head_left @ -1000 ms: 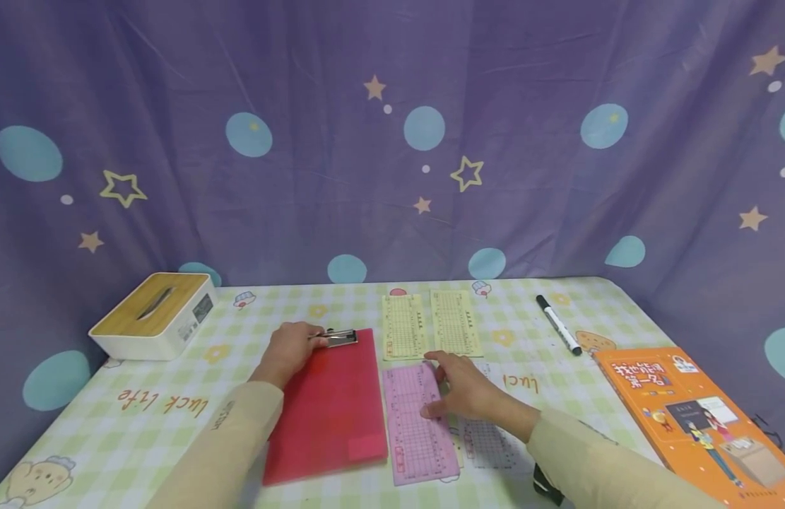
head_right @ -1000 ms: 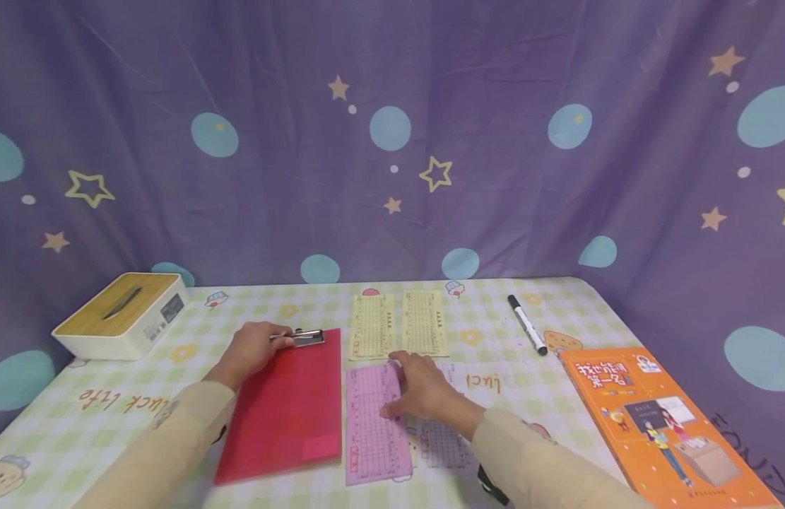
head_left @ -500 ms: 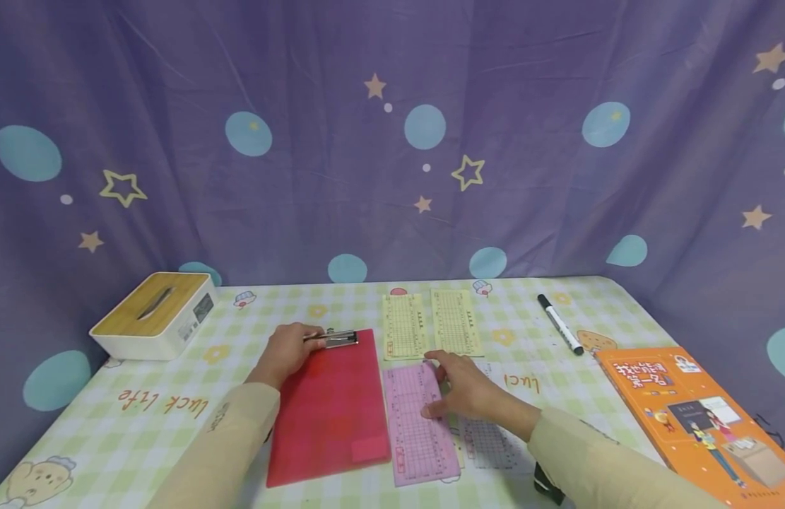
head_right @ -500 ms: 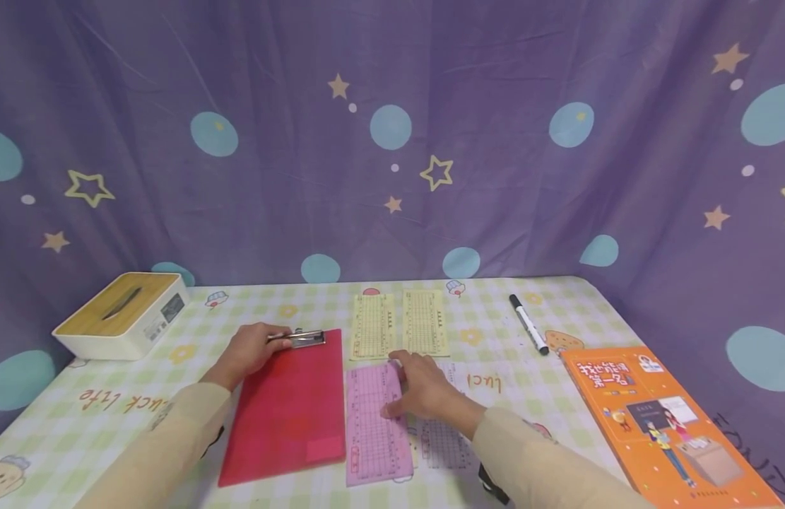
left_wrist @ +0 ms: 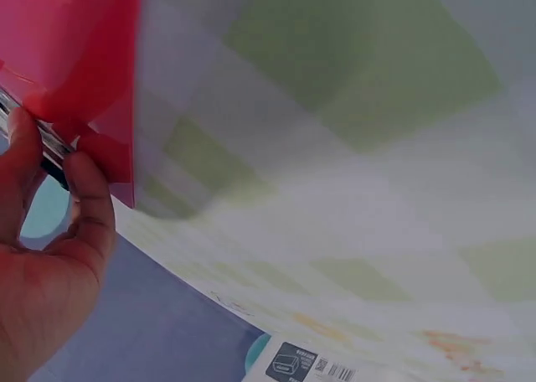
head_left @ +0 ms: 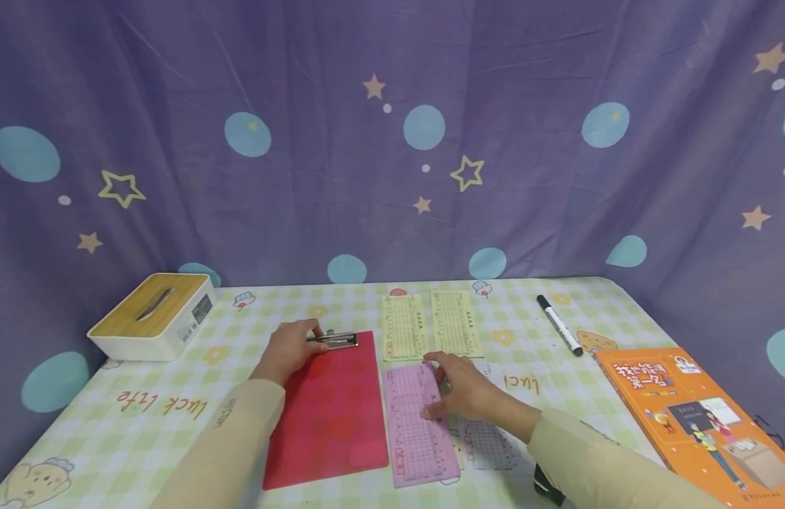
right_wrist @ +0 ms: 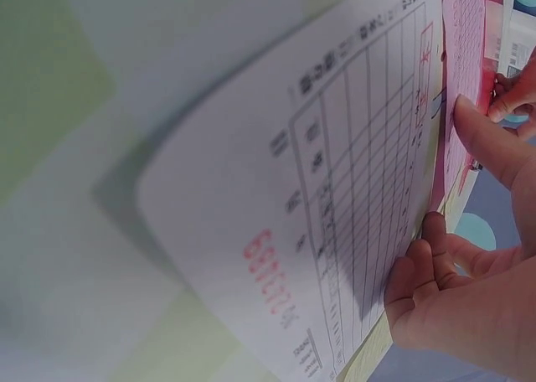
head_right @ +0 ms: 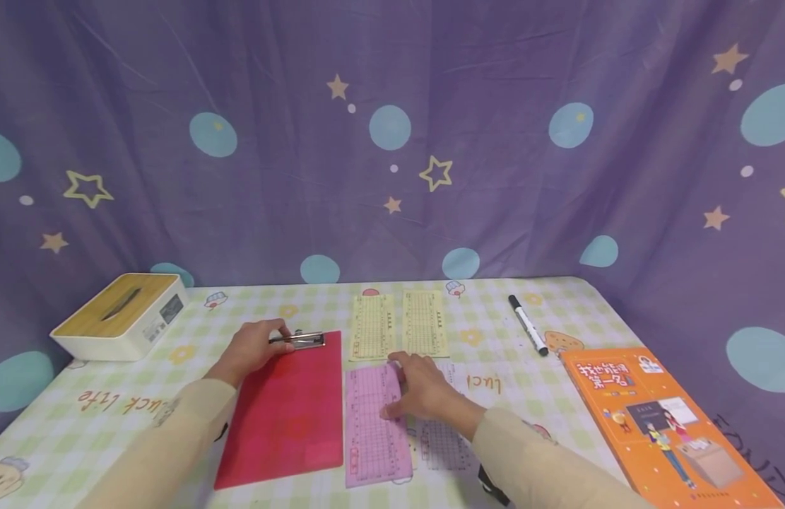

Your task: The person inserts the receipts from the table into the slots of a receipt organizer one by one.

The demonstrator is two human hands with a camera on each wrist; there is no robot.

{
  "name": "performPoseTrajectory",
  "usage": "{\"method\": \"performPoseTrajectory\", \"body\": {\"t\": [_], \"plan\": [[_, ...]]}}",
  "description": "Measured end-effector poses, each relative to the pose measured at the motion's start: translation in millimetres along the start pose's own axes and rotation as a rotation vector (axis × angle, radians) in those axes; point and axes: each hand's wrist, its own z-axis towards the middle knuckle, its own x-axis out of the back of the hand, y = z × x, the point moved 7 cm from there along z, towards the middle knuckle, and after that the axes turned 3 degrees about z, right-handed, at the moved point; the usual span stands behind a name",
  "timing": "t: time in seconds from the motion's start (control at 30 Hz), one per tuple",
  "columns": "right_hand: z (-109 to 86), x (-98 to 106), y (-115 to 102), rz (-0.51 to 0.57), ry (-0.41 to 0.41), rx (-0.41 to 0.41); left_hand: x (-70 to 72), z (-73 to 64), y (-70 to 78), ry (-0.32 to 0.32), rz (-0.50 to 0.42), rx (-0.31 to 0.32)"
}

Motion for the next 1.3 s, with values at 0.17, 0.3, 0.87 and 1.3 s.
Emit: {"method": "performPoseTrajectory", "body": {"t": [0.17, 0.3, 0.87, 1.3], "plan": [[-0.5, 0.4, -0.7, 0.015, -0.001, -0.005, 1.4, -0.4, -2.2, 0.023, -0.018, -0.001], [-0.2, -0.2, -0.1, 0.019, -0.001, -0.012, 0.9, -1.4, -4.2, 0.019, -0.029, 0.000], [1.3, 0.0, -7.1, -0.017, 0.005, 0.055, 0.3, -4.0, 9.0, -0.091, 0.047, 0.014], [3.2, 30.9, -14.5, 0.083, -0.009, 0.067, 0.7, -5.9, 12.9, -0.081, 0.067, 0.024]]}}
